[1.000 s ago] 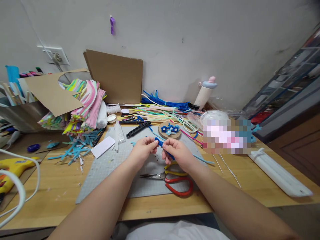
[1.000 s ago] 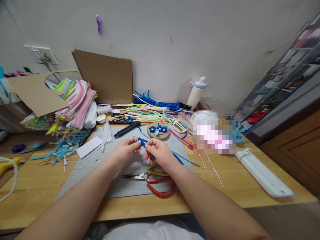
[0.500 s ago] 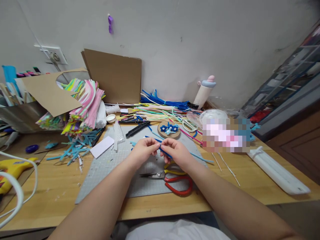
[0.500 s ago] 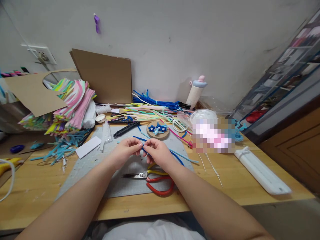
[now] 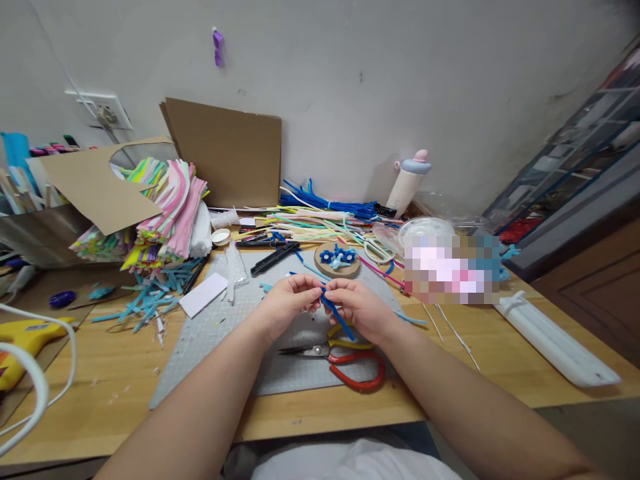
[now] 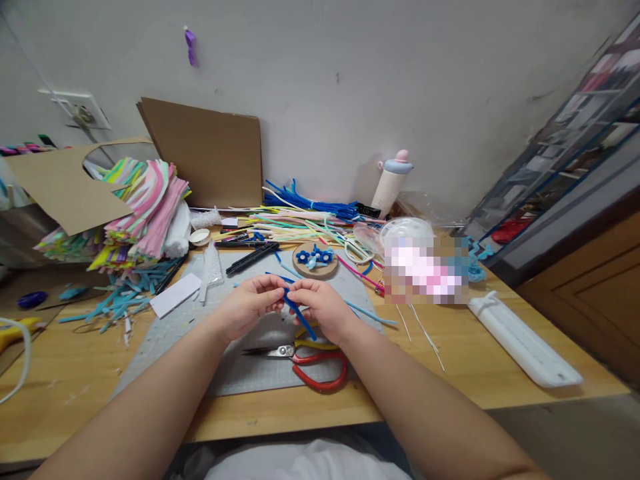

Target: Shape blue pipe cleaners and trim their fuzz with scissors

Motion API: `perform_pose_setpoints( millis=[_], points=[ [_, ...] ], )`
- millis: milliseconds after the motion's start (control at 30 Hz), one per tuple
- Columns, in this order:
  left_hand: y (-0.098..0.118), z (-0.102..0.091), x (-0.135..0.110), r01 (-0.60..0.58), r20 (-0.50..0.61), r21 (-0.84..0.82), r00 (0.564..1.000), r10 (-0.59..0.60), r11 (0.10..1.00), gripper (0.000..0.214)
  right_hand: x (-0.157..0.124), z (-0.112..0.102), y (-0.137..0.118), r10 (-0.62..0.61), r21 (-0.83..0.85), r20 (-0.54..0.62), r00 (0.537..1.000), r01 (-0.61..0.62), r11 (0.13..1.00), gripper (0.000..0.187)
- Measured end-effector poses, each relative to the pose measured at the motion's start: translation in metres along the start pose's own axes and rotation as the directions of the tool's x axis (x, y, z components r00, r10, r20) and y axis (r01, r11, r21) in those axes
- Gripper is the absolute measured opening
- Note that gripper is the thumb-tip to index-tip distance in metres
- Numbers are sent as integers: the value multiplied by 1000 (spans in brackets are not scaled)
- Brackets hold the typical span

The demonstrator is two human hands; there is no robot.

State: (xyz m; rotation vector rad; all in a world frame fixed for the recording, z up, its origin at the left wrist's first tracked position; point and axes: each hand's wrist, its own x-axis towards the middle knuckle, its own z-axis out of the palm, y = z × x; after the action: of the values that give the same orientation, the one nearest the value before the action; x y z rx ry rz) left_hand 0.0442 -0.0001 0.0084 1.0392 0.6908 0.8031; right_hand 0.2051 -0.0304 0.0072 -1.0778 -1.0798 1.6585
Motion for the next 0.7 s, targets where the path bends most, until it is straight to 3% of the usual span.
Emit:
perform_pose_setpoints(
  millis=[333, 567, 700],
  points=[
    [0, -1, 0, 34, 13, 47, 999, -35, 998, 31, 2, 2, 2, -41, -41, -6, 999, 40, 998, 21],
    [-1, -1, 2, -34, -55, 185, 997, 45, 982, 31, 1, 4, 3, -53, -137, 10, 999, 54, 989, 22],
    [-1, -3, 2, -53, -53, 300, 996, 73, 952, 27, 5, 1, 7, -122, -340, -18, 992, 109, 934, 20]
  ],
)
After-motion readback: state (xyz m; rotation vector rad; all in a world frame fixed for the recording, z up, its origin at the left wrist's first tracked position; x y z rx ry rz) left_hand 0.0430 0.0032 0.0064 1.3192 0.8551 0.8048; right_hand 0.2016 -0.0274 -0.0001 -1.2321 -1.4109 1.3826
